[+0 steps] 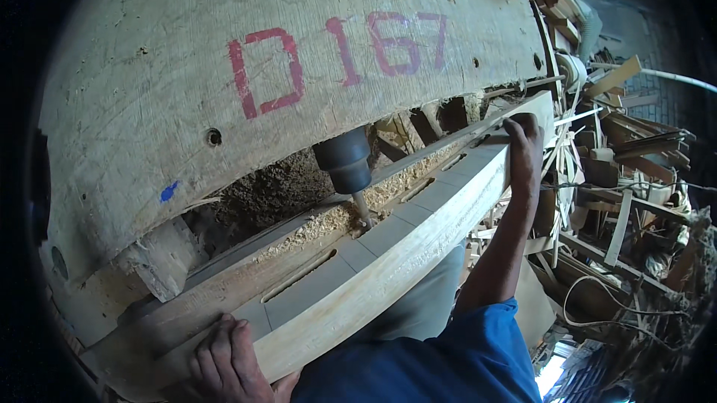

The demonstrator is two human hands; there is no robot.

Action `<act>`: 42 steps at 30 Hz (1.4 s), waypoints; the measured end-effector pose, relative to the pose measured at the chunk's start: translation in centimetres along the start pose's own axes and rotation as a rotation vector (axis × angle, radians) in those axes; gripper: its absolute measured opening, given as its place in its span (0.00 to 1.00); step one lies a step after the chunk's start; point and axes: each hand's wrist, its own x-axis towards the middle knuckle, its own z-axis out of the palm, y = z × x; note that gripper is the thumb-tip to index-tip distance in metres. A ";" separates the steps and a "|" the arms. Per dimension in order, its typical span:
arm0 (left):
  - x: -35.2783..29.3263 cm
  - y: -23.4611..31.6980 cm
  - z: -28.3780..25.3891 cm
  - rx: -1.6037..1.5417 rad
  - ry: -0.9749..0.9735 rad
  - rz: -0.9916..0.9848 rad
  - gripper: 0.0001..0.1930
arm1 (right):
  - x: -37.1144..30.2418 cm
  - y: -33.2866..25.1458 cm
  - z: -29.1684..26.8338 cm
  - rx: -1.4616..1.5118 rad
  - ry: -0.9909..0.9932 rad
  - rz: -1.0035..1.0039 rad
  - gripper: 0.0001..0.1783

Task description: Use a mortising machine to cut slots into curved wooden furniture components.

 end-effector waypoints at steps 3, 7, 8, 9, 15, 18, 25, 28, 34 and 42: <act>0.1 -0.1 0.0 -0.008 -0.003 0.006 0.40 | -0.2 0.1 0.0 0.010 -0.004 0.006 0.21; -0.1 -0.4 -0.3 -0.013 -0.035 0.025 0.40 | -0.1 0.7 -0.2 -0.049 0.001 -0.005 0.22; -0.1 -0.5 -0.3 -0.012 -0.036 0.021 0.40 | 0.0 0.9 -0.3 -0.090 0.004 -0.012 0.22; -0.2 -0.5 -0.4 -0.012 -0.037 0.018 0.40 | 0.0 1.0 -0.3 -0.064 0.001 -0.004 0.22; -0.2 -0.7 -0.4 -0.030 -0.046 0.016 0.40 | -0.3 0.9 -0.2 -0.076 0.005 0.022 0.23; -0.4 -0.9 -0.4 -0.034 -0.032 0.012 0.39 | -0.6 0.2 -0.2 -0.061 -0.006 0.035 0.22; -1.2 -1.3 -1.0 -0.012 0.000 0.006 0.36 | -1.7 -0.9 0.0 -0.092 -0.010 0.029 0.23; -1.4 -1.8 -1.2 0.004 0.013 0.038 0.35 | -2.0 -1.1 0.0 -0.090 -0.005 0.030 0.23; -1.9 -2.3 -1.3 -0.027 0.004 0.048 0.37 | -2.9 -2.0 -0.1 -0.141 -0.004 0.045 0.26; 0.6 -3.0 -1.4 -0.097 -0.027 0.143 0.41 | -2.3 -0.9 -0.3 -0.223 0.018 0.087 0.29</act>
